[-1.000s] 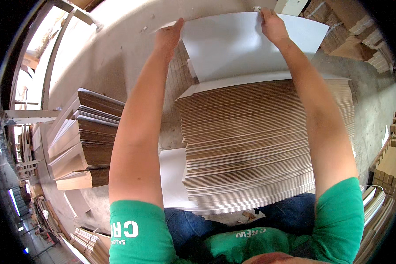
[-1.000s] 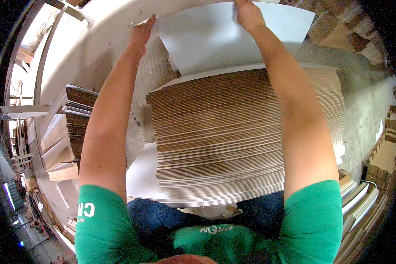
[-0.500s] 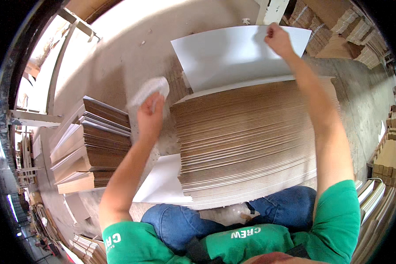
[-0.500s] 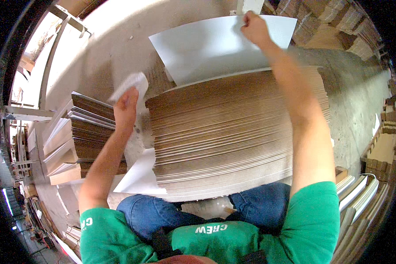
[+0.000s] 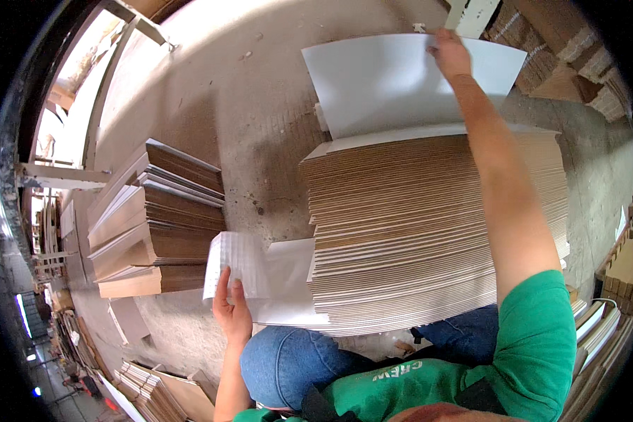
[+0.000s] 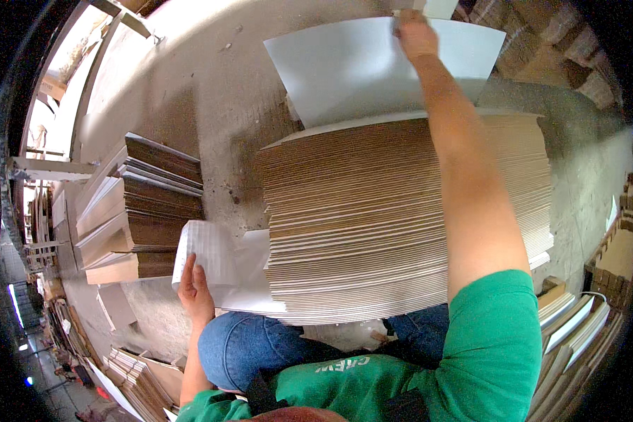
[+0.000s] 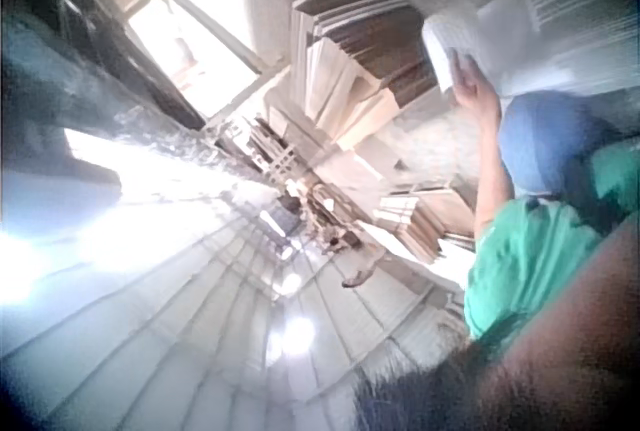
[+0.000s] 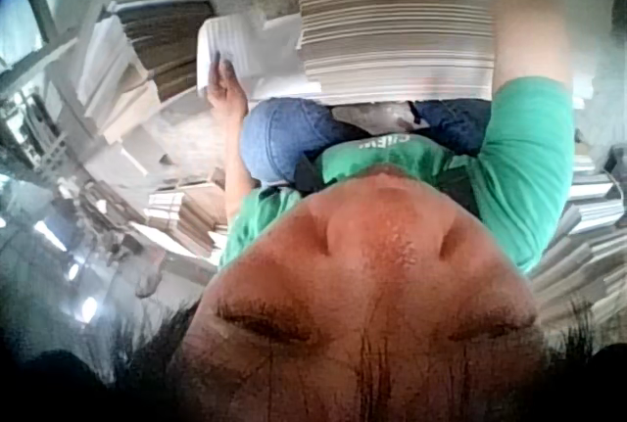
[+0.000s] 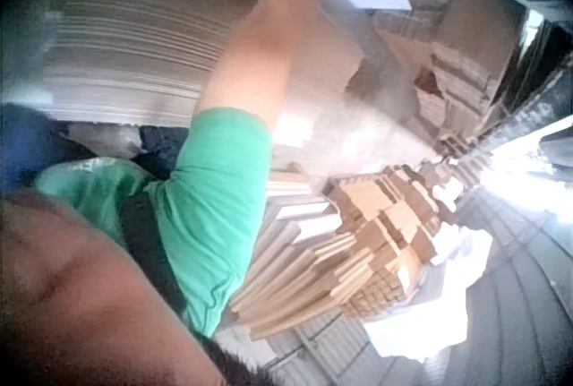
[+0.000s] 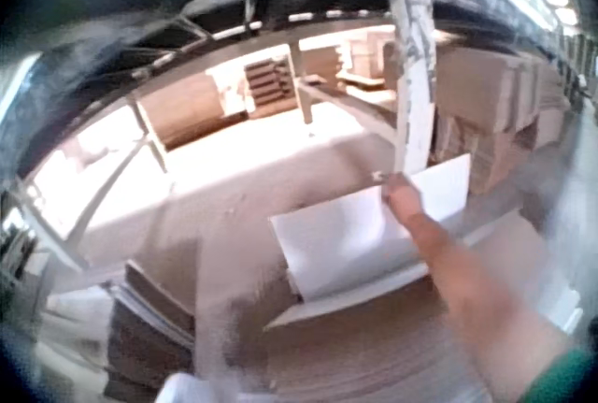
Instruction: The person sits on the floor in a workshop and repeatedly applies small adhesive stickers to the edges of white rectangular panels. They peel each sticker from a backing sheet and press it onto the panel, then place the panel on a growing stack.
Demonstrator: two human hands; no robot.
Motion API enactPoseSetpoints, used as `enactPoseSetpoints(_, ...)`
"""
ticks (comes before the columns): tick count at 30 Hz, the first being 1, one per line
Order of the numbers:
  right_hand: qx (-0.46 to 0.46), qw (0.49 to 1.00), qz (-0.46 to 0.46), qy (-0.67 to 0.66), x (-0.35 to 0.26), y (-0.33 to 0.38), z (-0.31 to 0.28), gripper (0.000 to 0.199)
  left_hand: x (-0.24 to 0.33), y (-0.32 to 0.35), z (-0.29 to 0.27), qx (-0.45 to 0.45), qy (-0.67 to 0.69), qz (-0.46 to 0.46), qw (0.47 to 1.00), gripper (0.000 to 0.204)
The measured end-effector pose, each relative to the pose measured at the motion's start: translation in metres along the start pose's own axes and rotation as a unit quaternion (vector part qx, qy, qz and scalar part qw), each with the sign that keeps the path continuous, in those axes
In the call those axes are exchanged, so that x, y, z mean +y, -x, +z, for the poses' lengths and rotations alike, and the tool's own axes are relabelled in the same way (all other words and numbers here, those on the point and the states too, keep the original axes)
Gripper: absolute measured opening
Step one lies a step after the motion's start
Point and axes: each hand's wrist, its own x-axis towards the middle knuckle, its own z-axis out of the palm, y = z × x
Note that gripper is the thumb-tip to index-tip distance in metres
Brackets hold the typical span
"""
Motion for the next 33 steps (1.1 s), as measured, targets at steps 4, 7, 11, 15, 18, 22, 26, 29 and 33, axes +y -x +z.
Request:
enactPoseSetpoints(4,-0.13,0.987,0.088,0.037,0.042,-0.017,-0.058,0.032,0.004,0.0,-0.001,0.038,-0.075,0.141,0.986,0.035)
enactPoseSetpoints(7,-0.154,0.983,-0.024,-0.095,0.044,0.019,-0.115,0.031,-0.031,0.006,-0.014,0.058,-0.178,0.225,0.956,0.042)
enactPoseSetpoints(11,-0.253,0.939,0.024,-0.233,0.049,0.157,-0.26,0.018,-0.059,0.019,-0.021,0.035,-0.266,0.205,0.941,0.053)
enactPoseSetpoints(15,-0.123,0.969,0.02,-0.215,0.0,0.251,-0.365,0.03,-0.037,0.007,-0.016,0.125,-0.25,0.375,0.884,0.052)
enactPoseSetpoints(18,-0.016,0.988,-0.009,-0.152,-0.045,0.292,-0.371,0.027,-0.033,0.006,-0.019,0.152,-0.223,0.439,0.857,0.05)
enactPoseSetpoints(22,0.035,0.996,-0.006,-0.083,-0.042,0.32,-0.338,0.023,-0.04,0.011,-0.018,0.155,-0.25,0.427,0.855,0.041)
enactPoseSetpoints(26,0.063,0.998,0.0,-0.027,-0.025,0.338,-0.311,0.02,-0.041,0.007,-0.008,0.176,-0.253,0.437,0.845,0.035)
enactPoseSetpoints(29,0.078,0.996,-0.015,0.029,-0.006,0.344,-0.292,0.019,-0.033,0.004,-0.009,0.168,-0.269,0.433,0.844,0.032)
enactPoseSetpoints(33,0.09,0.991,-0.047,0.082,0.009,0.351,-0.281,0.02,-0.031,0.002,-0.007,0.168,-0.271,0.43,0.845,0.03)
